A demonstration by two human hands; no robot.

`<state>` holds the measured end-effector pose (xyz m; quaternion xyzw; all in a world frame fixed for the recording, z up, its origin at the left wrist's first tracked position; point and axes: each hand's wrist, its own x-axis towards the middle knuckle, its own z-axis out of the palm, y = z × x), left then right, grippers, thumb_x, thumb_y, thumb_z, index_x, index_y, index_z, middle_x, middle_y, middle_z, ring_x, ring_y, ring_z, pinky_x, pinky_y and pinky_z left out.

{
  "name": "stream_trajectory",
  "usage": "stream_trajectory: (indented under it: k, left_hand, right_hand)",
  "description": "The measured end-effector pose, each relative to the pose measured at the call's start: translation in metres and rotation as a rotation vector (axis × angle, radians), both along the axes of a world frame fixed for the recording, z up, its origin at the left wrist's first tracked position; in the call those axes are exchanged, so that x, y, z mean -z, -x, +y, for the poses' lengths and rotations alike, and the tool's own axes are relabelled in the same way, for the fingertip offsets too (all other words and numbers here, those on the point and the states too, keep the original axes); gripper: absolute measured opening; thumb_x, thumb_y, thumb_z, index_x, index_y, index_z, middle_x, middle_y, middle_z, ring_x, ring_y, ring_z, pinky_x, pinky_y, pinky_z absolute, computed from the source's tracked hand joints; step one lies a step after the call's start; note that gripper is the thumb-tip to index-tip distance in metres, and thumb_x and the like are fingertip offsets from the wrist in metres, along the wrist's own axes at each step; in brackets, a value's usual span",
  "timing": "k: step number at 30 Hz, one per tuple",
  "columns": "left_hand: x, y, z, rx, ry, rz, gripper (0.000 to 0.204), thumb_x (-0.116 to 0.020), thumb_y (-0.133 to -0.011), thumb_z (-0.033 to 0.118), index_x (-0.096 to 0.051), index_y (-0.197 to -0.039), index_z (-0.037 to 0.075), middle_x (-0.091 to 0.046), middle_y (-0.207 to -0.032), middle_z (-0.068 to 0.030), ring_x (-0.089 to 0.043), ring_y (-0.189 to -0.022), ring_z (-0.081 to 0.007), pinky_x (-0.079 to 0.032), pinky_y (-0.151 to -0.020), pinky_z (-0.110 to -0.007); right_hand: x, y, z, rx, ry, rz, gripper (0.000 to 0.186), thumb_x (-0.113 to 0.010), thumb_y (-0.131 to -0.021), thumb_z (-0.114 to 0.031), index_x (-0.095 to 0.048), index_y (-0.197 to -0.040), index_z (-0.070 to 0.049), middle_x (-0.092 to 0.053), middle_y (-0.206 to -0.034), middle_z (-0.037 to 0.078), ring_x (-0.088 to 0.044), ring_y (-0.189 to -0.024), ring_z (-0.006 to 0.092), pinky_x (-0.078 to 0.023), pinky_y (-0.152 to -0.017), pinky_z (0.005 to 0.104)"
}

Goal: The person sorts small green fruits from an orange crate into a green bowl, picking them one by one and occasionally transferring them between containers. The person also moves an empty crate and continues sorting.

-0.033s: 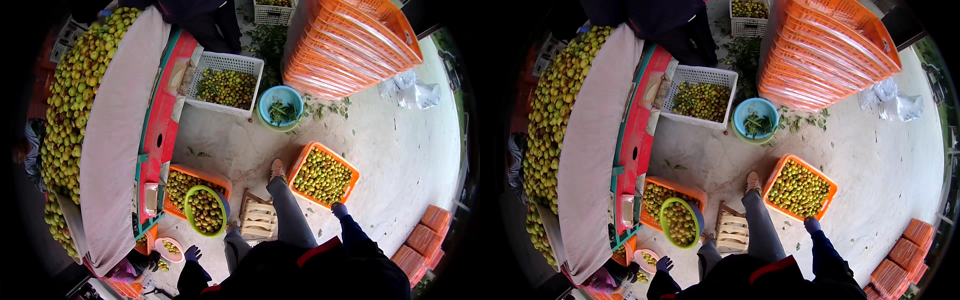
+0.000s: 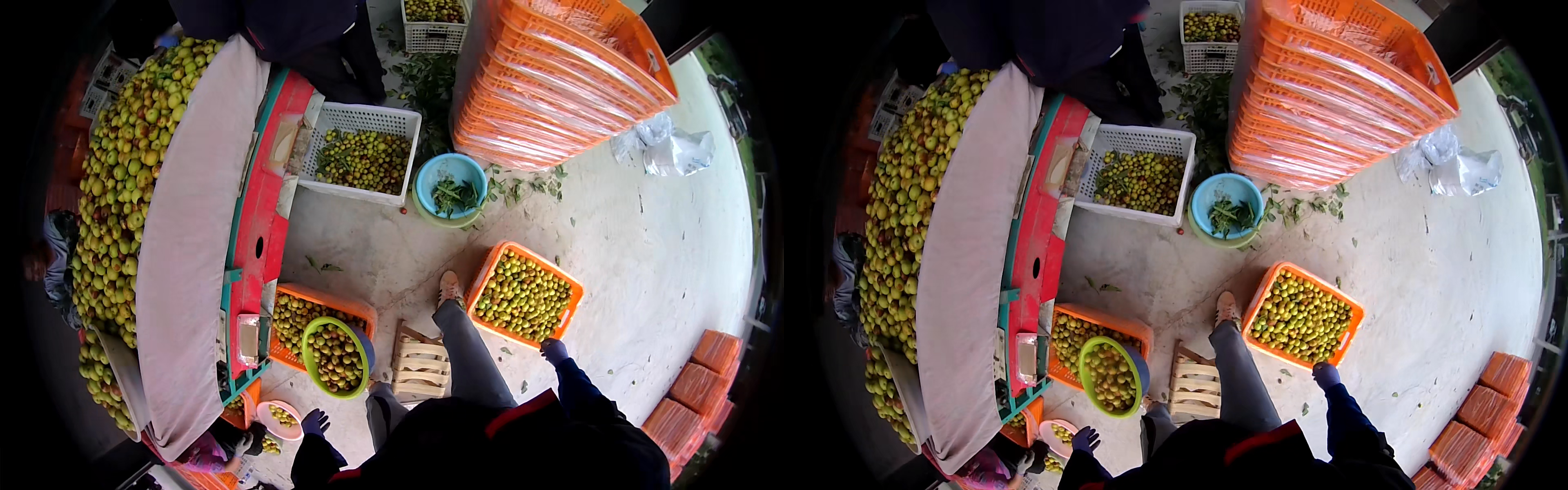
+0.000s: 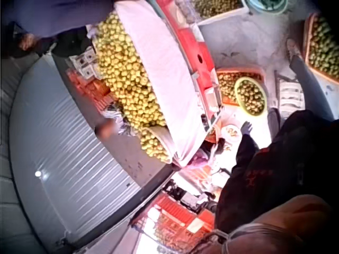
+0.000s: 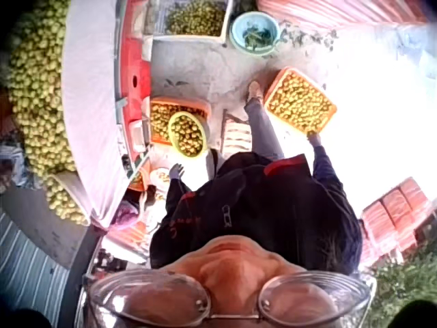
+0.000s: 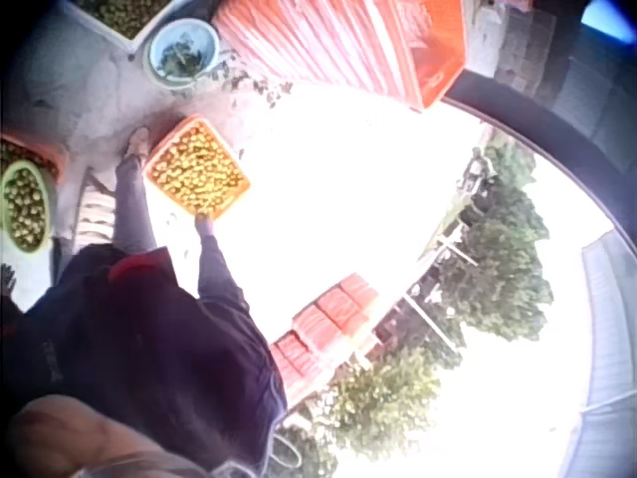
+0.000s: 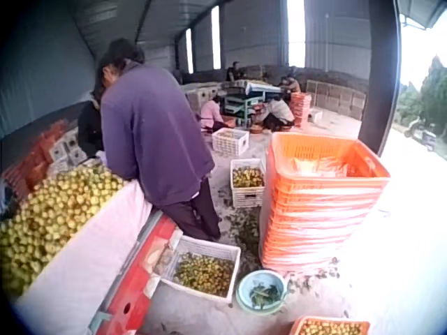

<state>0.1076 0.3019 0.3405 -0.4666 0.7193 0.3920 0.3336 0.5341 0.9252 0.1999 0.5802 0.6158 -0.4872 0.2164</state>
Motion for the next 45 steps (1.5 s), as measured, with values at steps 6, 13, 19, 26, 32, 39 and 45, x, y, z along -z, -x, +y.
stream_trajectory:
  k: [6,13,19,26,32,39,45]
  left_hand:
    - [-0.034,0.086,0.207,0.222,-0.108,0.186,0.023,-0.056,-0.084,0.014,-0.056,-0.106,0.004,-0.065,-0.085,-0.0117,-0.063,-0.065,-0.021,-0.05,-0.054,-0.031]
    - [-0.102,0.174,0.523,0.806,-0.515,0.455,0.02,-0.053,-0.088,0.011,-0.059,-0.107,0.006,-0.064,-0.09,-0.0056,-0.062,-0.073,-0.0125,-0.046,-0.058,-0.022]
    - [-0.167,0.226,0.715,1.044,-0.835,0.691,0.019,-0.055,-0.087,0.011,-0.061,-0.104,0.005,-0.065,-0.092,-0.0041,-0.061,-0.072,-0.0097,-0.044,-0.055,-0.019]
    - [-0.206,0.245,0.838,1.156,-0.935,0.744,0.026,-0.06,-0.085,0.017,-0.059,-0.107,0.004,-0.058,-0.078,0.0013,-0.056,-0.065,-0.0073,-0.041,-0.05,-0.021]
    - [-0.203,0.275,0.933,1.272,-0.812,0.864,0.047,-0.064,-0.081,0.026,-0.052,-0.115,-0.002,-0.061,-0.092,-0.0101,-0.058,-0.082,-0.0183,-0.046,-0.074,-0.029]
    - [-0.184,0.298,1.013,1.338,-0.578,0.903,0.057,-0.069,-0.071,0.036,-0.053,-0.109,-0.004,-0.06,-0.101,-0.022,-0.058,-0.094,-0.0332,-0.046,-0.08,-0.039]
    - [-0.198,0.297,1.035,1.408,-0.087,0.788,0.045,-0.066,-0.068,0.036,-0.057,-0.097,0.003,-0.062,-0.097,-0.0185,-0.059,-0.088,-0.035,-0.047,-0.076,-0.042]
  right_hand:
    - [-0.061,-0.042,0.023,0.49,0.098,-0.043,0.011,-0.057,-0.08,-0.016,-0.063,-0.077,-0.007,-0.063,-0.069,0.007,-0.06,-0.058,0.0169,-0.049,-0.053,0.0306]
    - [-0.086,-0.019,0.052,0.106,-0.289,-0.055,0.025,-0.049,-0.079,-0.026,-0.063,-0.078,-0.005,-0.064,-0.082,0.017,-0.06,-0.08,0.0353,-0.048,-0.071,0.0432]
    - [-0.124,0.049,0.101,0.089,-0.433,-0.044,0.026,-0.055,-0.078,-0.028,-0.066,-0.09,-0.007,-0.065,-0.084,0.016,-0.063,-0.083,0.0293,-0.049,-0.074,0.0383]
    - [-0.144,0.067,0.134,0.446,-0.484,0.032,0.024,-0.06,-0.076,-0.024,-0.066,-0.09,-0.006,-0.066,-0.087,0.013,-0.063,-0.083,0.0276,-0.049,-0.076,0.0357]
    - [-0.168,0.082,0.241,0.596,-0.633,0.005,0.036,-0.063,-0.076,-0.025,-0.062,-0.1,0.002,-0.065,-0.095,0.018,-0.062,-0.09,0.0261,-0.048,-0.08,0.0337]
    - [-0.27,0.168,0.521,0.492,-0.983,0.251,0.048,-0.059,-0.083,-0.029,-0.052,-0.117,0.004,-0.057,-0.115,0.019,-0.055,-0.107,0.0261,-0.041,-0.091,0.0324]
    - [-0.317,0.258,0.71,0.15,-1.18,0.158,0.067,-0.056,-0.081,-0.045,-0.044,-0.122,0.007,-0.05,-0.118,0.028,-0.048,-0.112,0.038,-0.038,-0.093,0.0396]
